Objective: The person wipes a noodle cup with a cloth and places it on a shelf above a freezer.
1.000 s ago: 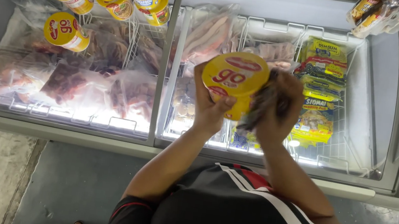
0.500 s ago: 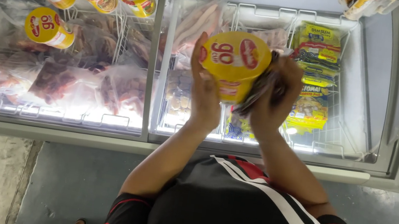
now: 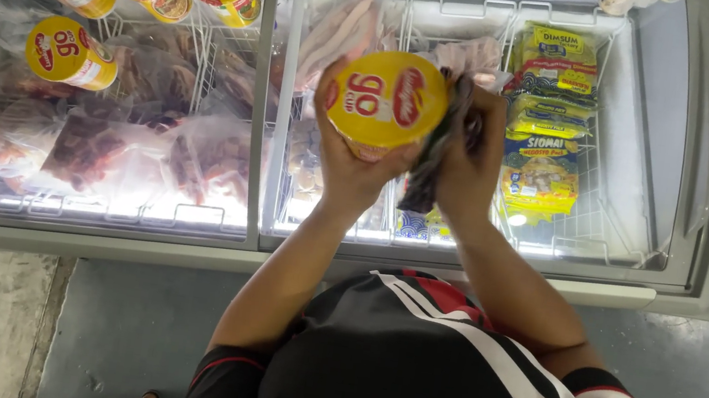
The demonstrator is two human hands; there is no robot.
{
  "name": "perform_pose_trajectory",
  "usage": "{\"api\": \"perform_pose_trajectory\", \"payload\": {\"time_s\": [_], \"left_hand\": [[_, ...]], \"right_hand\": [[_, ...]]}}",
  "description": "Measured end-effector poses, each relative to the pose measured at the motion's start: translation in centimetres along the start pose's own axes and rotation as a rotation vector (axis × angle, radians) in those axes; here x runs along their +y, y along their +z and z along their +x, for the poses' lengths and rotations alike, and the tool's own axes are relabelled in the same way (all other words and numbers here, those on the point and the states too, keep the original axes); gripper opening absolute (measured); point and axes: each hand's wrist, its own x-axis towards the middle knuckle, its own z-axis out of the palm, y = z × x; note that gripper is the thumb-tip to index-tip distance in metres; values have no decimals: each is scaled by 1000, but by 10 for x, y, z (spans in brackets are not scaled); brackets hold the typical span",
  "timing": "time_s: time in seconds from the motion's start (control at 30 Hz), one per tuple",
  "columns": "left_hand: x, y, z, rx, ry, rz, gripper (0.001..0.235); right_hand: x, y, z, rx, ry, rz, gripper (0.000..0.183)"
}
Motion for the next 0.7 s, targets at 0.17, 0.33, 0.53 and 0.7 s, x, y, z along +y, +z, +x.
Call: {"api": "perform_pose_trajectory", "payload": {"time_s": [0.17, 0.33, 0.53, 0.7], "left_hand": [[-7, -5, 1, 168, 87, 115, 108], [-12, -21, -7, -101, 128, -83, 102], [23, -18, 8, -61, 87, 274, 115], [51, -13, 6, -311, 319, 650, 88]], "right_hand": [[-15, 24, -16, -15, -397, -365, 29], [-3, -14, 11, 17, -118, 37, 27], [-23, -29, 33, 47, 360, 247, 32], [-34, -21, 11, -15, -54, -67, 28]]}}
